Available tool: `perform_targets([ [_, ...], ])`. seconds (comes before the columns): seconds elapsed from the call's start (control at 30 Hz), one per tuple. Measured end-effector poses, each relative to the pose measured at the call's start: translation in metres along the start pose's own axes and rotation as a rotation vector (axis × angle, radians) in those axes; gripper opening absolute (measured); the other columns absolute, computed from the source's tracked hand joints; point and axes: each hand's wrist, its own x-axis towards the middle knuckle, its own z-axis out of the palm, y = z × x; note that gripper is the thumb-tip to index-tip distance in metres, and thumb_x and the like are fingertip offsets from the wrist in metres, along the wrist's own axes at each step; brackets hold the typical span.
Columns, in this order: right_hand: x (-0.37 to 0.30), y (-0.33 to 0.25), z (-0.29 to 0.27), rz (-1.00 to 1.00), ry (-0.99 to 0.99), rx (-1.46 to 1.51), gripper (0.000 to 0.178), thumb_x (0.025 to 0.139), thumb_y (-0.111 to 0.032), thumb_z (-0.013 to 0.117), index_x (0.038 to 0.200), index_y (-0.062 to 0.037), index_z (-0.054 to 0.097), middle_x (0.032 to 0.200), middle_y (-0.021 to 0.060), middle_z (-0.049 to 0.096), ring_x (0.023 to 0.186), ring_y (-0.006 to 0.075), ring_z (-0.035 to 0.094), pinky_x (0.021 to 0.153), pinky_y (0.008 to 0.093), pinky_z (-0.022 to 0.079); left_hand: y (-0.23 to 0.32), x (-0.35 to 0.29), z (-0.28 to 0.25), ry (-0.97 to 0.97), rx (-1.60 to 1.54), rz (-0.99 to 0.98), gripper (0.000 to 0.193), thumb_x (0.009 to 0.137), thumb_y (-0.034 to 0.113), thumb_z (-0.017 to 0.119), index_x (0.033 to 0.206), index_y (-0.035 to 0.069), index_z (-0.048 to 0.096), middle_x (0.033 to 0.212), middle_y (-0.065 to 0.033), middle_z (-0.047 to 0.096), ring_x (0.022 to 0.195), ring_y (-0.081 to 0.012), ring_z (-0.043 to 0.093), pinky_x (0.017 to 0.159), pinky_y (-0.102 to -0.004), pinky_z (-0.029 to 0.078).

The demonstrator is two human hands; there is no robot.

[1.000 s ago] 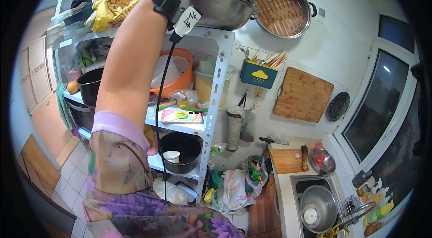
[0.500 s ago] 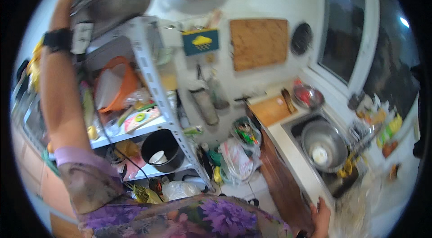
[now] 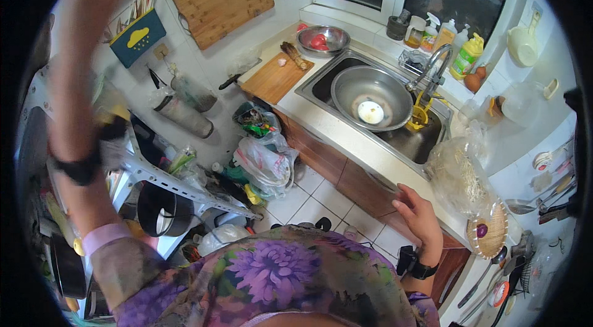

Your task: The person washes a frying pan in the kitchen sink using a wooden brush and running water. They scrub the interior surface, rinse, and then place the pan on the stovetop.

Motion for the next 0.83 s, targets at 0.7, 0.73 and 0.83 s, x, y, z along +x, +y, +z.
perform_targets([
  [0.7, 0.137, 0.166, -0.027, 0.379, 0.064, 1.204, 0.045, 0.087, -0.008, 0.053, 0.130, 0.0016, 0.046, 0.118, 0.0152, 0.060, 0.100, 0.0279, 0.065, 0.080, 0.0399, 0.058, 0.389, -0.195, 0.319, -0.488, -0.847, -0.822, 0.068, 0.071, 0.023, 0.083, 0.124, 0.006, 0.045, 0.144, -0.0187, 0.036, 0.139, -0.0395, 0.027, 0.113, -0.0494, 0.027],
  [0.73, 0.139, 0.176, -0.022, 0.400, 0.083, 1.198, 0.045, 0.086, -0.008, 0.054, 0.130, 0.0006, 0.046, 0.117, 0.0145, 0.061, 0.100, 0.0273, 0.065, 0.080, 0.0399, 0.058, 0.391, -0.206, 0.327, -0.456, -0.845, -0.935, 0.071, 0.072, 0.023, 0.083, 0.128, 0.006, 0.043, 0.145, -0.0188, 0.034, 0.139, -0.0394, 0.026, 0.113, -0.0490, 0.027],
  [0.83, 0.144, 0.204, -0.006, 0.406, 0.072, 1.162, 0.047, 0.086, -0.010, 0.056, 0.131, -0.0017, 0.045, 0.119, 0.0144, 0.060, 0.100, 0.0274, 0.065, 0.079, 0.0409, 0.058, 0.385, -0.246, 0.367, -0.537, -1.398, -1.711, 0.087, 0.081, 0.036, 0.077, 0.145, 0.010, 0.025, 0.155, -0.0143, 0.019, 0.138, -0.0341, 0.030, 0.114, -0.0475, 0.025],
])
